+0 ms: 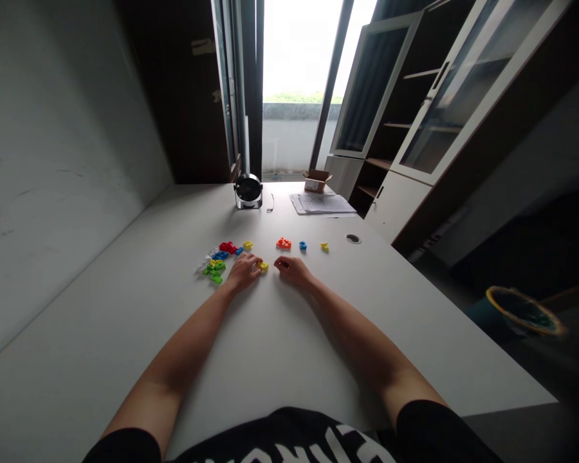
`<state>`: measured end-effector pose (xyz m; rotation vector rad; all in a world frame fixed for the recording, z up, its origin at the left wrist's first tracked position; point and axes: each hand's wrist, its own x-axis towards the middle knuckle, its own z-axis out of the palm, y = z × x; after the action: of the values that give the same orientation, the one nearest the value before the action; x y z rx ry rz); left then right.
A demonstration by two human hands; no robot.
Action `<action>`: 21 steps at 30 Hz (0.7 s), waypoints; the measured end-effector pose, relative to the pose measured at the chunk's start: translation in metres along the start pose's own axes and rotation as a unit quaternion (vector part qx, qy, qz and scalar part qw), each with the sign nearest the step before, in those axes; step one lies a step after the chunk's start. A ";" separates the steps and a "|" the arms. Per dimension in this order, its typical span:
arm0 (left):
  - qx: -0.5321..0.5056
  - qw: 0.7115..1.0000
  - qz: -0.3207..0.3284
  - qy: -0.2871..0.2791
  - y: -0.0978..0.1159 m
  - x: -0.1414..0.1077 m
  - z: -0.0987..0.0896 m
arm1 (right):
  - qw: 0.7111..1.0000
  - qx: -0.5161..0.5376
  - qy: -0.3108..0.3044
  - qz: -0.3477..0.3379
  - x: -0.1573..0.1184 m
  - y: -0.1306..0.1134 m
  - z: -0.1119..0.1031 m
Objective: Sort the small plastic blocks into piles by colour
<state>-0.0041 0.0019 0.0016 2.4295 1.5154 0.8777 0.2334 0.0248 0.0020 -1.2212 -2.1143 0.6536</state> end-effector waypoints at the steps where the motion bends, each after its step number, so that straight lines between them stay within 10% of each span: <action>1: 0.000 1.000 -0.001 0.003 0.000 0.000 0.000 | 1.000 0.001 -0.001 0.001 0.000 0.000 0.000; 21: 0.041 0.996 0.073 0.042 0.028 -0.002 -0.017 | 0.976 0.162 -0.054 0.134 0.002 -0.022 -0.002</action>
<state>0.0078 -0.0164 0.0263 2.6210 1.4417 0.9751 0.2209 0.0171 0.0191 -1.3151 -1.8460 1.1603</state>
